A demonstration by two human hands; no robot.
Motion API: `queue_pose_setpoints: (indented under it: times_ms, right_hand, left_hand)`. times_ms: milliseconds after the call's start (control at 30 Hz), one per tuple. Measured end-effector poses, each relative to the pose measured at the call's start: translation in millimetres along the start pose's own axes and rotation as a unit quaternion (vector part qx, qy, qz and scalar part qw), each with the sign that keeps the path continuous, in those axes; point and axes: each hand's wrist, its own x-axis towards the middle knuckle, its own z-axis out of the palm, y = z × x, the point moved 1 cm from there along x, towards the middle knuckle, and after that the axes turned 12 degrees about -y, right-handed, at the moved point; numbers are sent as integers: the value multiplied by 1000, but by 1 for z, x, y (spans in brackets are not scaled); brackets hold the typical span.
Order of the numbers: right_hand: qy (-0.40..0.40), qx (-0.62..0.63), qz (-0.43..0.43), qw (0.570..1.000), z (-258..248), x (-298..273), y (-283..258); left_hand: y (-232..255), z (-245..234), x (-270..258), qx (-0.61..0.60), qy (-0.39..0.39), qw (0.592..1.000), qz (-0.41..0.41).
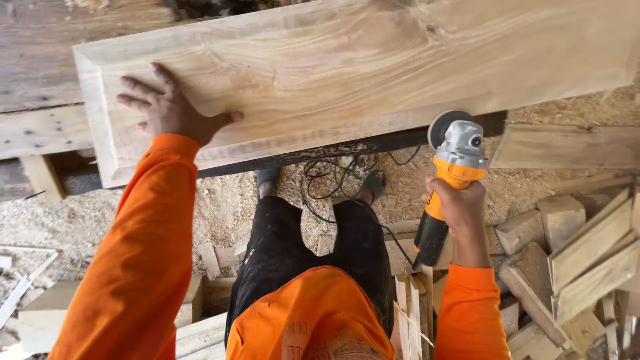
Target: Sanding a wooden board using a handheld angle grinder to smooth the surface.
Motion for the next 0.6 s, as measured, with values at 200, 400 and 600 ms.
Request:
queue_pose_setpoints:
  times_ms: [200, 400, 600]
  right_hand:
    - [-85, -42, 2, 996, 94, -26, 21]
    - [-213, -191, -102, 953, 215, -76, -5]
    - [-199, -209, -103, 952, 224, -75, -4]
  left_hand:
    - [-7, 7, 8, 0, 10, 1000, 11]
    - [-10, 10, 8, -12, 24, 999, 29]
    - [-6, 6, 5, -22, 19, 999, 30]
